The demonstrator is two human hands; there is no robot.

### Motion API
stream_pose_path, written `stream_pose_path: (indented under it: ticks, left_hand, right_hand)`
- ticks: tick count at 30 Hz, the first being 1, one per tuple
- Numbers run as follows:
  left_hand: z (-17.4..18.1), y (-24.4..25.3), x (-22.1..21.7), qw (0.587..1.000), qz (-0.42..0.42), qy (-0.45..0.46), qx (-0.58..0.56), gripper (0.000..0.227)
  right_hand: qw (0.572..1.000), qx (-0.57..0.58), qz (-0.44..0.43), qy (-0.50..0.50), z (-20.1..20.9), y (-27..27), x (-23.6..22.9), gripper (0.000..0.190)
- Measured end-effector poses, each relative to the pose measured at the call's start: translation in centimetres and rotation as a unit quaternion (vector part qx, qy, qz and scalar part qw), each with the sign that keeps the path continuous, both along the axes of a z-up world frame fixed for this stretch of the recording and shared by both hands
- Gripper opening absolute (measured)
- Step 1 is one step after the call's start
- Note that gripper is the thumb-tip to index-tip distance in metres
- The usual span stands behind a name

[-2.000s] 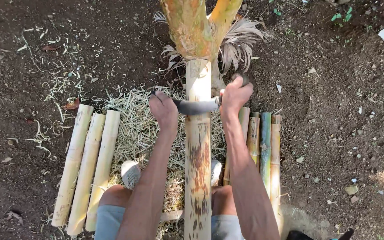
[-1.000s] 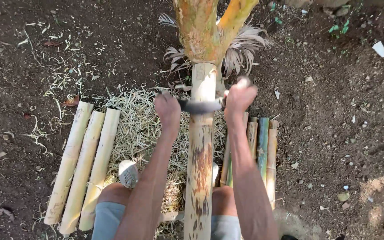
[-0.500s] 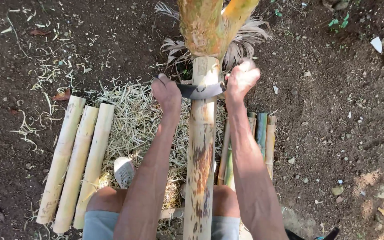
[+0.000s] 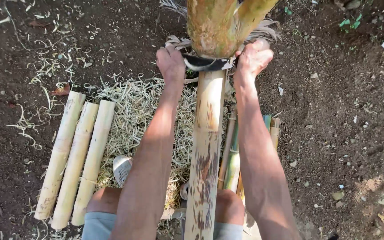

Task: Scraping the surface of a wood or bamboo pole using a curved blade.

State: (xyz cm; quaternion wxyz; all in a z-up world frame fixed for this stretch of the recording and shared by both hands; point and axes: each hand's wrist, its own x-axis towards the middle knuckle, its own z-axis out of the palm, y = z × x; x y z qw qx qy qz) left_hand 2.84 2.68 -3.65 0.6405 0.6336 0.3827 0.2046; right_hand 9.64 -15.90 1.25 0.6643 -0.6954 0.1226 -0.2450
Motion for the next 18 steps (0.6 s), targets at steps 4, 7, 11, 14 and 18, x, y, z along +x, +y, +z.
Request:
stream_pose_path:
  ticks: [4, 7, 11, 14, 18]
  left_hand:
    - [2.2, -0.8, -4.9, 0.999, -0.025, -0.034, 0.009, 0.04]
    - [1.2, -1.7, -8.7, 0.998, -0.036, -0.039, -0.042, 0.035]
    - [2.3, -2.7, -13.5, 0.995, -0.037, -0.011, -0.093, 0.035]
    - [4.4, -2.9, -14.1, 0.988, -0.029, 0.016, -0.148, 0.034]
    - [3.3, -2.5, -11.0, 0.985, -0.002, 0.016, -0.173, 0.032]
  right_hand:
    - [0.998, 0.048, 0.021, -0.03, -0.3, -0.4, -3.6, 0.026]
    - [0.995, 0.002, -0.022, 0.1, 4.5, 0.8, -9.4, 0.028]
    - [0.994, -0.102, 0.016, 0.02, 4.4, 0.3, -13.3, 0.031]
    - [0.993, -0.117, 0.007, 0.019, 5.2, 0.7, -14.0, 0.032]
    - [0.99, -0.075, -0.052, 0.109, 5.5, 2.0, -10.6, 0.033]
